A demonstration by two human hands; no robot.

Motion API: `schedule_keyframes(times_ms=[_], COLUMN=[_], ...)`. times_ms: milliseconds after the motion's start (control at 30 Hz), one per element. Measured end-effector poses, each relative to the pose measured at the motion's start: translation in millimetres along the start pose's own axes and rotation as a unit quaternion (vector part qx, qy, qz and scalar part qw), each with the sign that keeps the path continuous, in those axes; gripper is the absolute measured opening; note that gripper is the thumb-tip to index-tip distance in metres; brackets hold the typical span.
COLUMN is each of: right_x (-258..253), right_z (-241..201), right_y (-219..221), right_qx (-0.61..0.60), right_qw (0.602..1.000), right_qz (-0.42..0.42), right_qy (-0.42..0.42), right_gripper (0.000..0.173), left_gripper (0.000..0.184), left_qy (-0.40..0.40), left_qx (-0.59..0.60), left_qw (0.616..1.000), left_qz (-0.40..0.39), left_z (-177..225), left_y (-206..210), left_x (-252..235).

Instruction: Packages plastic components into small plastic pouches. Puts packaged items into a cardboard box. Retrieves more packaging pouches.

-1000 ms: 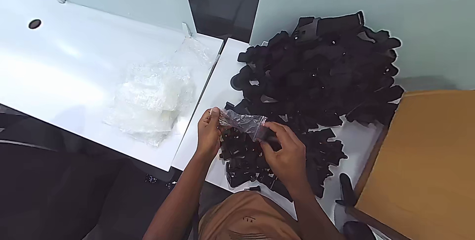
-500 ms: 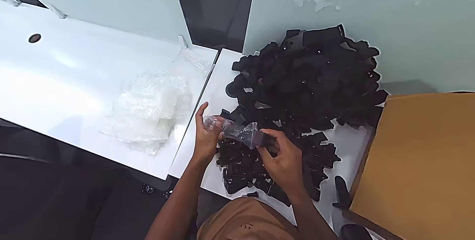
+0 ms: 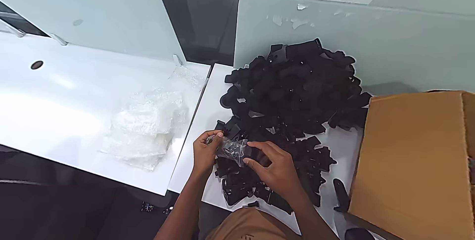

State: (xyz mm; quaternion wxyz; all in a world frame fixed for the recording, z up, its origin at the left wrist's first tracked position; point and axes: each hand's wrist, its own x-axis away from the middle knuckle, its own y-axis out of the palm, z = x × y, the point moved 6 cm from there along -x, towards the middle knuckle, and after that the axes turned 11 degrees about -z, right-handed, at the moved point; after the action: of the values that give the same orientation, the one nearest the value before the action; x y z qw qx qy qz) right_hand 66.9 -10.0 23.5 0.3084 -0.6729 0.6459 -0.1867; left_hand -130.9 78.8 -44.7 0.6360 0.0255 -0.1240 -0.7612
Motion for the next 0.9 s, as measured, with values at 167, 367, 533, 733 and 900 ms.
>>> schedule_keyframes(times_ms=[167,367,533,733,900], right_x=[4,7,3,3,6], right_z=[8,11,11,14,9], right_y=[0,-1,2,11,20], right_qx=[-0.135,-0.178,-0.352,-0.342,-0.527], right_qw=[0.986,0.975,0.921,0.924,0.825], right_qz=[0.027,0.013,-0.007,-0.059,-0.061], right_qy=[0.097,0.13,0.168,0.16,0.195], right_gripper=[0.043,0.043,0.036,0.041,0.044], left_gripper=[0.008,0.037,0.075,0.002,0.006], left_qy=[0.017,-0.016,-0.064,-0.048,-0.026], left_qx=[0.017,0.115,0.259,0.159,0.183], left_qw=[0.999,0.993,0.957,0.983,0.98], left_qz=[0.027,0.013,-0.117,-0.072,-0.069], left_z=[0,-3,-7,-5,-4], left_y=[-7,-6,11,18,20], left_x=[-4,-5,0,5,5])
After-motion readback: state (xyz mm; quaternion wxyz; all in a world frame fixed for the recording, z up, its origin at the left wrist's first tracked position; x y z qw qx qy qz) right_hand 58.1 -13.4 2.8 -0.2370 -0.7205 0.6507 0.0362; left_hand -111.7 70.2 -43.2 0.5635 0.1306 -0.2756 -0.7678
